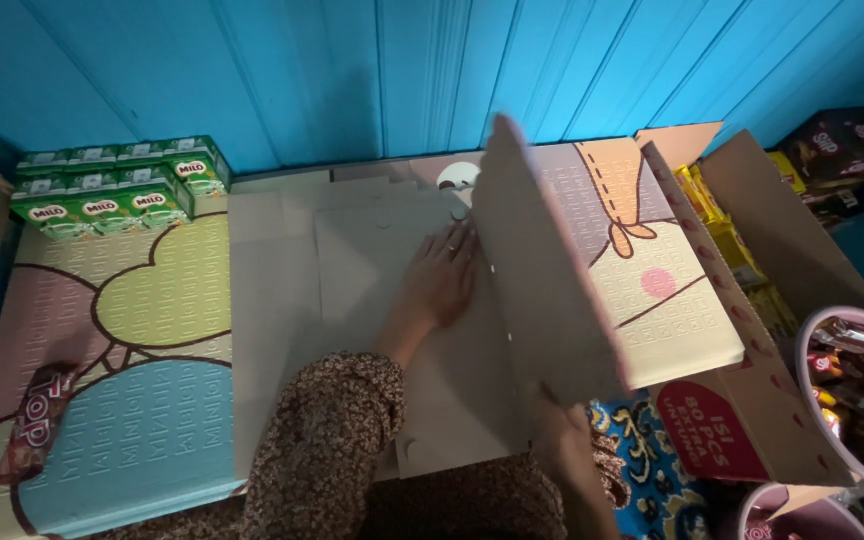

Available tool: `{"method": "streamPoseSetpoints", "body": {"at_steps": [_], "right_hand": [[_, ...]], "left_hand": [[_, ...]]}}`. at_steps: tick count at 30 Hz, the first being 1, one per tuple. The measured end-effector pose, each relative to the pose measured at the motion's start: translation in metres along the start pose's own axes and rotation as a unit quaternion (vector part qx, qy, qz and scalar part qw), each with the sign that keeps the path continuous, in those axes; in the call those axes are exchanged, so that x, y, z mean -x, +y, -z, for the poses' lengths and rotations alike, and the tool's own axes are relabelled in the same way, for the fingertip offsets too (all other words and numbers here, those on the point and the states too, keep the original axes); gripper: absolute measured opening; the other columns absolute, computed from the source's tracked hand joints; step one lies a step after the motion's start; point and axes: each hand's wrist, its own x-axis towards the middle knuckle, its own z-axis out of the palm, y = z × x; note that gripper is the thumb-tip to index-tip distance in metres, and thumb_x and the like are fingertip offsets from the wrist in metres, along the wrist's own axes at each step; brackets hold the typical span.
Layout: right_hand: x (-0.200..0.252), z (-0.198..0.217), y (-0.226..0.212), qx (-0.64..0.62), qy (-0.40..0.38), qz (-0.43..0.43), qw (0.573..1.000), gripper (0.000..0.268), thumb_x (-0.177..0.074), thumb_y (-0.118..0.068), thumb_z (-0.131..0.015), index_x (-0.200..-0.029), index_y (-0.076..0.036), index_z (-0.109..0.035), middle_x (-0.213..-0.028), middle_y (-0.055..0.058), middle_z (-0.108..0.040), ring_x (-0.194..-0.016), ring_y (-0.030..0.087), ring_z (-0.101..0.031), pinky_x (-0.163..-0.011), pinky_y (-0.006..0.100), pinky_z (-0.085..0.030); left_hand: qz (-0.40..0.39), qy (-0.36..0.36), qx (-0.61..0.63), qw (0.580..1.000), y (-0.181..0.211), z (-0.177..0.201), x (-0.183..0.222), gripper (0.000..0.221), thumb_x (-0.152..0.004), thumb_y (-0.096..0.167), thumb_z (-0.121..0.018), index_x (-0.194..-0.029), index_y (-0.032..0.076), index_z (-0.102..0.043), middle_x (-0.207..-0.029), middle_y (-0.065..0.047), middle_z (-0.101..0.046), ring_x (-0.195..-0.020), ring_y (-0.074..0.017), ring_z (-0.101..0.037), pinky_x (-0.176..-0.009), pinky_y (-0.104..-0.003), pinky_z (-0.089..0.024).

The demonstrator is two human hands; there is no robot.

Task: Preparing cardboard box templates by applying decorative paper strips

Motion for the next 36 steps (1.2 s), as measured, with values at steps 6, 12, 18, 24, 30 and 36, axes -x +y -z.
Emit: {"method": "streamPoseSetpoints", "body": {"at_steps": [6, 12, 18, 24, 30, 36], "right_hand": [[0.015, 0.017, 0.032, -0.201, 0.053, 0.029, 0.978, 0.046, -0.098, -0.014, -0.053, -0.140, 0.005, -0.058, -0.078, 0.015, -0.052, -0.061, 0.020, -0.042, -0.053, 0.033, -0.030], [0.037, 0.010, 0.000, 0.107, 0.039, 0.012, 0.993, 0.045, -0.106, -0.012, -0.042, -0.148, -0.001, -0.053, -0.115, 0.030, -0.070, -0.046, 0.015, -0.031, -0.043, 0.034, -0.025], [0.064, -0.005, -0.016, -0.116, 0.008, -0.004, 0.993, 0.058, -0.100, -0.021, -0.049, -0.156, -0.006, -0.042, -0.150, 0.014, -0.054, -0.127, 0.028, -0.054, -0.102, 0.041, -0.041], [0.014, 0.009, 0.049, -0.179, 0.005, 0.086, 0.980, 0.028, -0.100, -0.018, -0.061, -0.118, -0.001, -0.072, -0.072, 0.007, -0.055, -0.053, 0.014, -0.040, -0.047, 0.031, -0.029], [-0.003, 0.028, 0.049, 0.179, 0.055, 0.207, 0.960, 0.048, -0.088, 0.002, -0.054, -0.136, 0.008, -0.055, -0.144, 0.022, -0.055, -0.123, 0.035, -0.057, -0.096, 0.041, -0.048], [0.037, 0.023, -0.016, -0.253, 0.037, -0.005, 0.967, 0.053, -0.099, -0.016, -0.052, -0.141, 0.014, -0.039, -0.141, 0.027, -0.047, -0.131, 0.043, -0.049, -0.110, 0.054, -0.038]], "left_hand": [[-0.046, 0.076, 0.013, 0.996, 0.004, 0.014, 0.001, 0.050, -0.099, 0.016, -0.055, -0.145, -0.004, -0.051, -0.151, -0.022, -0.052, -0.140, -0.0382, -0.049, -0.113, -0.049, -0.038], [-0.031, 0.069, 0.006, 0.997, 0.003, 0.007, 0.001, 0.045, -0.104, 0.020, -0.051, -0.144, -0.002, -0.053, -0.149, -0.020, -0.054, -0.141, -0.0359, -0.048, -0.116, -0.050, -0.039], [-0.010, 0.021, 0.012, 1.000, -0.003, -0.003, -0.003, 0.051, -0.102, 0.023, -0.045, -0.146, -0.003, -0.051, -0.154, -0.019, -0.051, -0.144, -0.0353, -0.044, -0.116, -0.046, -0.034], [-0.004, 0.028, 0.007, 1.000, -0.004, -0.011, -0.002, 0.051, -0.105, 0.029, -0.040, -0.146, 0.000, -0.053, -0.156, -0.016, -0.049, -0.146, -0.0329, -0.043, -0.115, -0.046, -0.034], [-0.053, 0.112, 0.029, 0.992, 0.009, 0.015, 0.002, 0.045, -0.098, 0.015, -0.058, -0.138, -0.004, -0.058, -0.147, -0.022, -0.056, -0.137, -0.0377, -0.052, -0.111, -0.047, -0.040], [0.033, -0.052, 0.002, 0.998, 0.003, 0.001, -0.004, 0.051, -0.110, 0.029, -0.030, -0.153, 0.002, -0.039, -0.165, -0.016, -0.035, -0.156, -0.0339, -0.022, -0.130, -0.053, -0.014]]}}
